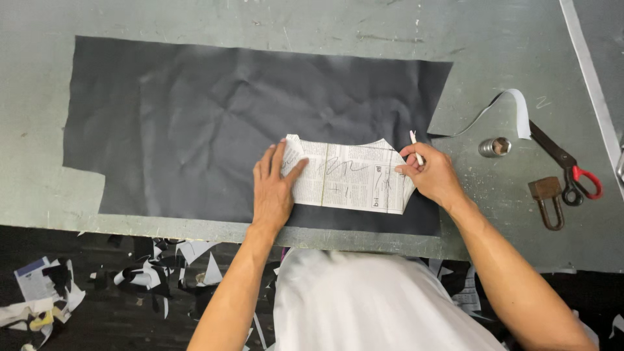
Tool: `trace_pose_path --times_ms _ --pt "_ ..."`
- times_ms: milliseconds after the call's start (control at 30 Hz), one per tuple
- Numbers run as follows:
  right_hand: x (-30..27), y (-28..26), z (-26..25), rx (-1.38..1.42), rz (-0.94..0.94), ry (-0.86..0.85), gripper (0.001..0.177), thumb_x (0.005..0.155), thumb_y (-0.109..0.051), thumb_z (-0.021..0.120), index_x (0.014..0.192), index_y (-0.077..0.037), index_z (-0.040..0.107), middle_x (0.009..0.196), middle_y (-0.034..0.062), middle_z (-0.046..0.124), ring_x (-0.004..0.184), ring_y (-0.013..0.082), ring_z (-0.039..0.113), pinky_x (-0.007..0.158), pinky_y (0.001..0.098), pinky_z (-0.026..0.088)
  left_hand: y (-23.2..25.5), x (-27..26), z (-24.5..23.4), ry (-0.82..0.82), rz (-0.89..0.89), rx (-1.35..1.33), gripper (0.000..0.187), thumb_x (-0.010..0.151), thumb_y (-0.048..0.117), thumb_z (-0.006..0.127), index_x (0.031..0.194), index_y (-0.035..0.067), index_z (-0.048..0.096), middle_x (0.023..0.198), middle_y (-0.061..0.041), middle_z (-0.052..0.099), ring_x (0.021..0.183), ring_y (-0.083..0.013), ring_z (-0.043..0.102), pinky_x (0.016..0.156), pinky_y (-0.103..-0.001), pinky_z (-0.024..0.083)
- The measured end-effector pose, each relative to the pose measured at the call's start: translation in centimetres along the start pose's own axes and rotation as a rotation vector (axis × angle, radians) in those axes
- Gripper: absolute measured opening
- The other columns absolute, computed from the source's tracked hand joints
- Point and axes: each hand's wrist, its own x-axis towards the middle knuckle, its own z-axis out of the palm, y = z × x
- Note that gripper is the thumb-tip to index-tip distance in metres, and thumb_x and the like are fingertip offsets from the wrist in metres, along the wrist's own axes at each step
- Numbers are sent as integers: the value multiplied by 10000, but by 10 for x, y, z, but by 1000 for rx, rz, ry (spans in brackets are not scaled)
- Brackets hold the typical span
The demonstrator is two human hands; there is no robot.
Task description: The person cuts a piece of dark gray fabric using scissors, following a paper template secured with a padlock and weights. After cutting, the person marks the fabric with a white marker and uses a ruler to draw straight lines.
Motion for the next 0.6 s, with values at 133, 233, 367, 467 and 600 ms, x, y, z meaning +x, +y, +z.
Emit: trace_pose_path --times_ms 133,233,367,467,600 --pt "1 2 -2 -4 63 -35 275 813 -130 852 1046 -51 729 784 -7 613 694 98 553 642 281 493 -6 -4 8 1 -23 -1 712 756 -162 582 1373 181 674 1611 -228 318 1470 -415 320 1171 -538 288" --pt "3 2 -5 26 61 -51 281 808 -143 855 1039 -50 725 781 -18 613 687 98 544 633 282 485 -11 -3 12 22 -38 5 659 795 -123 610 1408 120 629 1617 -268 292 1467 -443 315 1174 -556 283" --pt "4 2 -5 18 62 -44 290 798 -158 861 1037 -64 727 769 -33 606 683 90 542 630 276 484 -15 -3 13 19 -101 -8 672 780 -45 641 1443 -36 530 1606 -319 245 1459 -484 299 1161 -574 285" --pt "2 3 -2 12 87 -35 297 792 -161 868 1035 -66 727 769 -32 588 680 93 524 631 277 480 -19 -5 13 55 -140 -73 663 815 3 635 1459 -71 493 1605 -329 233 1449 -491 297 1175 -579 290" --pt "4 4 -1 -10 112 -32 297 793 -165 867 1035 -68 724 765 -35 588 679 90 523 630 276 478 -26 -4 12 19 -111 1 595 892 127 637 1448 -33 499 1647 -250 237 1480 -468 278 1173 -585 276"
